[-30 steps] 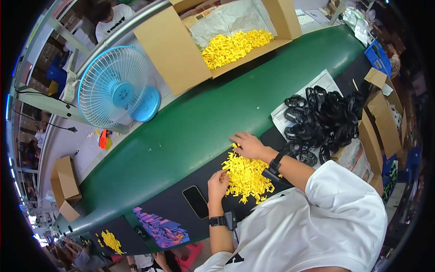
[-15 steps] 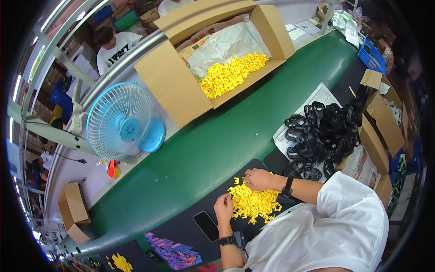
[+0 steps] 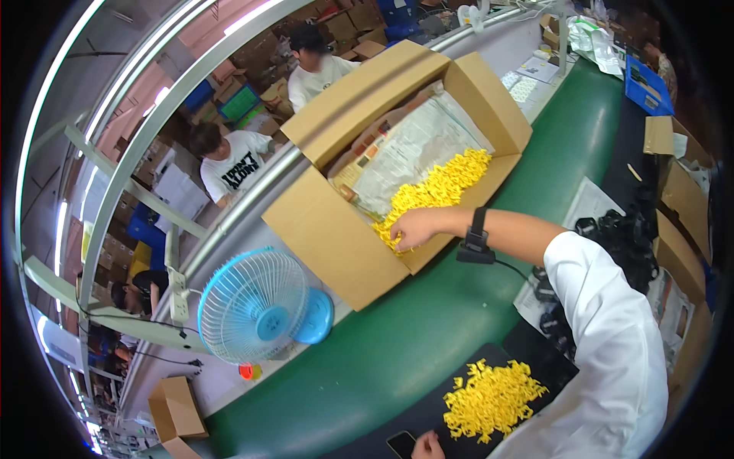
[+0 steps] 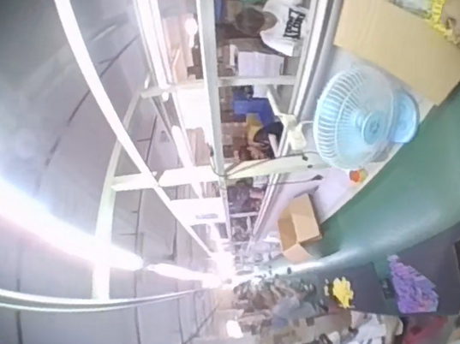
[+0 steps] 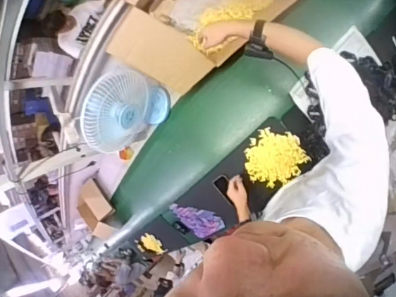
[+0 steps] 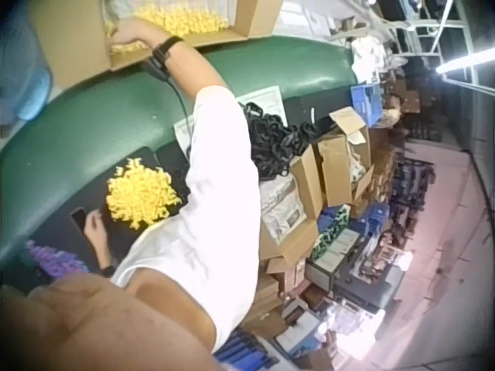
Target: Assembling small yellow plastic components into black plastic shells on an industrial production line.
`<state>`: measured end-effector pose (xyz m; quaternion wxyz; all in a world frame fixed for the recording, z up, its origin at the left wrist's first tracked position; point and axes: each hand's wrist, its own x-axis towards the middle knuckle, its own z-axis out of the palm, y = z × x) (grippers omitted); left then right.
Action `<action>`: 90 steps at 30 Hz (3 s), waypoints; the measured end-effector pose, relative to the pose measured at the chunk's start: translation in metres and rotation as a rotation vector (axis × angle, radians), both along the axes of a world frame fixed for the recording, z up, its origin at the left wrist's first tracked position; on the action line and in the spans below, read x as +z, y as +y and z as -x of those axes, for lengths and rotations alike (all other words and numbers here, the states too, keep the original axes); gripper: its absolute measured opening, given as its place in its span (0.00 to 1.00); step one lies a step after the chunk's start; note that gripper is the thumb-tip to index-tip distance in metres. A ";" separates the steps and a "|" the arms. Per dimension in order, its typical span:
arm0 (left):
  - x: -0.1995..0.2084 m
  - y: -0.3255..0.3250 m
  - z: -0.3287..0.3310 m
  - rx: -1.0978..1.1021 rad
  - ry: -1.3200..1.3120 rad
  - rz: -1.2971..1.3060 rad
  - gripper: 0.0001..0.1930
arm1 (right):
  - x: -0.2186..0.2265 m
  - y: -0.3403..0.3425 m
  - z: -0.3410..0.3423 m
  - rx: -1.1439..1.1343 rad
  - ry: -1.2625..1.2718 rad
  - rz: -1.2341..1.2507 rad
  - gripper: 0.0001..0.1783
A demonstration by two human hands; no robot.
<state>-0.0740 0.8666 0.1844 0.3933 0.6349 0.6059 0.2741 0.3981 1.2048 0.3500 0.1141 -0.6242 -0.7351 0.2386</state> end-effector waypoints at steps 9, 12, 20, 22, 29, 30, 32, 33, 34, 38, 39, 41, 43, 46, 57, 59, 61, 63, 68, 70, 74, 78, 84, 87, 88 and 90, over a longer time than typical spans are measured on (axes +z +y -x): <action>-0.074 -0.108 0.099 0.317 -0.042 0.458 0.25 | 0.002 0.159 -0.035 -0.252 -0.260 -0.592 0.23; -0.113 -0.130 0.134 0.317 -0.068 0.861 0.35 | -0.025 0.181 -0.041 -0.269 -0.257 -0.903 0.23; -0.082 -0.081 0.084 0.334 -0.017 0.634 0.34 | -0.061 0.182 -0.077 -0.176 -0.536 -0.682 0.15; -0.074 -0.073 0.080 0.333 -0.005 0.632 0.33 | -0.038 0.163 -0.077 0.041 -0.477 -0.743 0.11; -0.065 -0.051 0.083 0.292 0.037 0.655 0.33 | -0.049 0.191 -0.091 -0.047 -0.175 -0.810 0.17; -0.066 -0.051 0.082 0.297 0.035 0.650 0.33 | -0.044 0.197 -0.086 -0.120 -0.170 -0.686 0.19; -0.066 -0.053 0.082 0.303 0.040 0.646 0.32 | -0.039 0.201 -0.077 -0.190 -0.161 -0.567 0.20; -0.066 -0.051 0.082 0.307 0.041 0.643 0.32 | -0.041 0.203 -0.071 -0.229 -0.186 -0.500 0.19; -0.066 -0.051 0.081 0.311 0.044 0.642 0.32 | -0.043 0.204 -0.066 -0.268 -0.211 -0.431 0.19; -0.063 -0.048 0.080 0.312 0.051 0.645 0.32 | -0.043 0.209 -0.055 -0.285 -0.227 -0.431 0.20; -0.062 -0.046 0.080 0.309 0.054 0.642 0.32 | -0.048 0.214 -0.055 -0.292 -0.271 -0.332 0.22; -0.059 -0.045 0.080 0.302 0.057 0.644 0.31 | -0.060 0.213 -0.056 -0.299 -0.317 -0.229 0.24; -0.057 -0.043 0.082 0.299 0.059 0.646 0.31 | -0.078 0.204 -0.062 -0.292 -0.231 -0.473 0.27; -0.053 -0.041 0.083 0.292 0.058 0.640 0.31 | -0.090 0.192 -0.072 -0.229 -0.282 -0.580 0.23; -0.043 -0.052 0.100 0.253 0.059 0.650 0.30 | 0.028 0.085 -0.121 -0.293 -0.280 -0.572 0.17; -0.044 -0.056 0.109 0.244 0.064 0.663 0.30 | 0.043 0.074 -0.139 -0.346 -0.310 -0.596 0.18; -0.047 -0.059 0.119 0.217 0.066 0.673 0.30 | 0.052 0.061 -0.160 -0.442 -0.311 -0.743 0.18; -0.044 -0.060 0.122 0.200 0.065 0.656 0.28 | 0.051 0.049 -0.181 -0.386 -0.494 -0.807 0.17; -0.020 -0.057 0.084 0.254 0.036 0.402 0.19 | 0.081 0.028 -0.167 -0.669 -0.555 -0.241 0.15; -0.015 -0.055 0.079 0.244 0.032 0.305 0.16 | 0.098 0.019 -0.173 -0.744 -0.545 -0.346 0.15; -0.005 -0.053 0.072 0.210 0.016 0.180 0.09 | 0.137 0.009 -0.212 -0.926 -0.287 -0.852 0.15; 0.006 -0.051 0.068 0.233 0.004 0.192 0.09 | 0.181 -0.005 -0.208 -0.952 -0.123 -1.085 0.16; 0.011 -0.037 0.059 0.139 -0.059 0.156 0.09 | 0.216 -0.056 -0.281 -0.926 0.692 -1.268 0.17; 0.040 -0.040 0.046 0.193 -0.101 0.086 0.09 | 0.248 -0.059 -0.206 -0.773 1.144 -1.291 0.18; 0.046 -0.039 0.043 0.183 -0.122 0.096 0.09 | 0.258 -0.077 -0.201 -0.670 1.340 -1.338 0.18; 0.063 -0.035 0.036 0.200 -0.135 0.103 0.09 | 0.287 -0.111 -0.141 -0.713 1.483 -1.264 0.19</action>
